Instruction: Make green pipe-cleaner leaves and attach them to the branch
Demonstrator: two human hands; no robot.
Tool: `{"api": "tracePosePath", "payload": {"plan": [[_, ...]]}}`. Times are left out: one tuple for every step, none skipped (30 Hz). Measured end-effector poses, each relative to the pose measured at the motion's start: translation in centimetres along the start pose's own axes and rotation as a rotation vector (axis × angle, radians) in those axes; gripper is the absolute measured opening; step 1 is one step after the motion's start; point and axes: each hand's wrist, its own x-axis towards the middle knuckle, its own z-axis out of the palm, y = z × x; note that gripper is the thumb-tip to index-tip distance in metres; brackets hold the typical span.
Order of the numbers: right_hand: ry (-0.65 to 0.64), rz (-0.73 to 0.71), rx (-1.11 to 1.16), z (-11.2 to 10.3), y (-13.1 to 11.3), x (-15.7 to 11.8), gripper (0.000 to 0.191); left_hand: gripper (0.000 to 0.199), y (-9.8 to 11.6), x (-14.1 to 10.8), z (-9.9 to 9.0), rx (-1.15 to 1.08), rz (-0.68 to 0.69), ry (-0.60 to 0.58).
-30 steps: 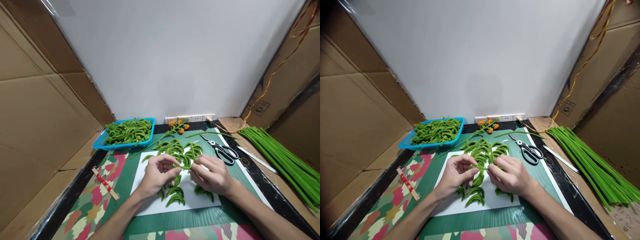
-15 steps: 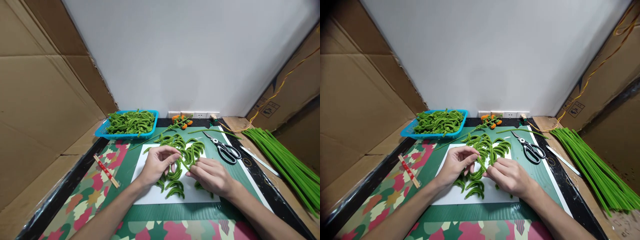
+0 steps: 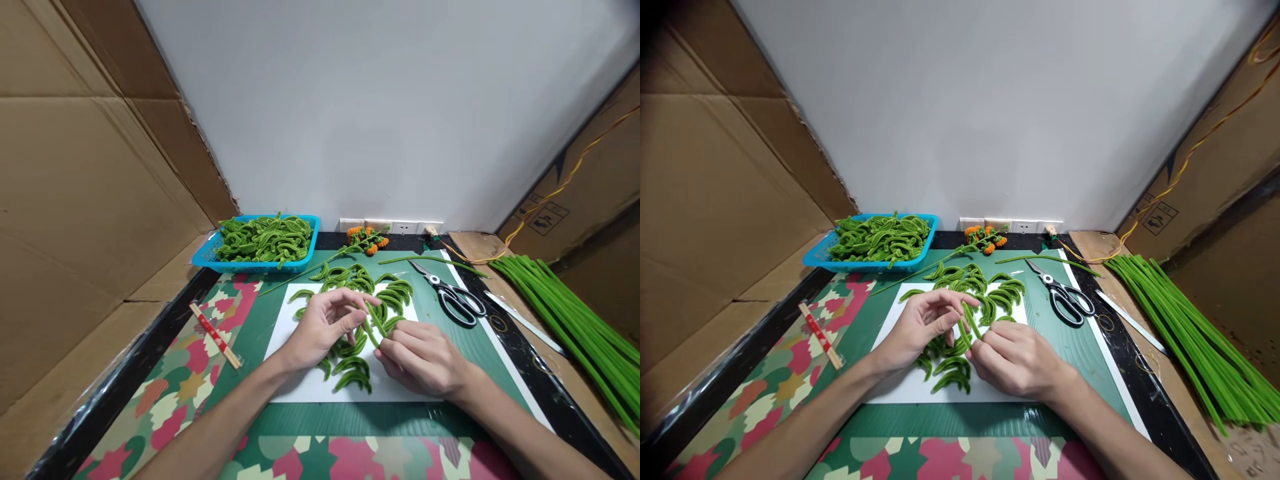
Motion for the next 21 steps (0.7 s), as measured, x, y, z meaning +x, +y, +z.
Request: {"api": "tracePosePath", "payload": {"plan": [[0.001,0.007,0.001,0.01,-0.01,0.02,0.015,0.028,-0.08,0.0,-0.03,-0.015,-0.002,-0.001],[0.002,0.018,0.004,0.01,-0.02,0.05,0.015,0.028,-0.17,0.0,-0.04,-0.031,-0.002,0.003],[0.004,0.028,0.01,0.0,-0.02,0.08,0.015,0.028,-0.25,0.01,-0.04,-0.046,-0.001,0.01],[0.005,0.037,0.016,-0.02,-0.01,0.1,0.014,0.028,-0.32,0.01,-0.03,-0.059,0.001,0.017],[0.007,0.043,0.021,-0.04,0.01,0.11,0.014,0.027,-0.39,0.01,-0.01,-0.073,0.002,0.022],[0.004,0.046,0.027,-0.05,0.03,0.09,0.013,0.027,-0.44,0.01,0.02,-0.086,0.002,0.025],[0.001,0.049,0.032,-0.05,0.06,0.04,0.013,0.026,-0.48,0.0,0.04,-0.098,0.003,0.025],[-0.001,0.055,0.038,-0.04,0.08,-0.03,0.014,0.026,-0.52,0.0,0.07,-0.108,0.005,0.024],[0.002,0.064,0.048,-0.01,0.1,-0.12,0.015,0.025,-0.55,-0.01,0.08,-0.116,0.005,0.024],[0.011,0.08,0.062,0.03,0.11,-0.22,0.016,0.025,-0.57,0.0,0.09,-0.121,0.006,0.027],[0.026,0.098,0.08,0.07,0.11,-0.32,0.017,0.025,-0.59,0.01,0.09,-0.123,0.007,0.031],[0.044,0.117,0.1,0.12,0.12,-0.41,0.017,0.025,-0.61,0.03,0.09,-0.126,0.008,0.038],[0.063,0.132,0.118,0.17,0.12,-0.48,0.016,0.025,-0.63,0.06,0.07,-0.13,0.01,0.047],[0.075,0.142,0.133,0.22,0.12,-0.52,0.016,0.026,-0.64,0.1,0.05,-0.133,0.013,0.056],[0.08,0.146,0.141,0.26,0.12,-0.54,0.016,0.026,-0.65,0.13,0.03,-0.137,0.016,0.064],[0.079,0.145,0.142,0.29,0.12,-0.54,0.017,0.027,-0.66,0.16,0.01,-0.138,0.017,0.07],[0.074,0.139,0.141,0.32,0.13,-0.52,0.017,0.028,-0.66,0.18,-0.01,-0.138,0.017,0.073],[0.065,0.133,0.138,0.34,0.13,-0.49,0.018,0.029,-0.64,0.19,-0.03,-0.138,0.017,0.077],[0.055,0.125,0.135,0.35,0.14,-0.46,0.018,0.03,-0.62,0.19,-0.05,-0.137,0.017,0.081],[0.045,0.121,0.134,0.36,0.14,-0.43,0.019,0.032,-0.59,0.17,-0.05,-0.136,0.016,0.086],[0.037,0.119,0.136,0.36,0.15,-0.41,0.02,0.033,-0.54,0.15,-0.05,-0.135,0.015,0.09]]}}
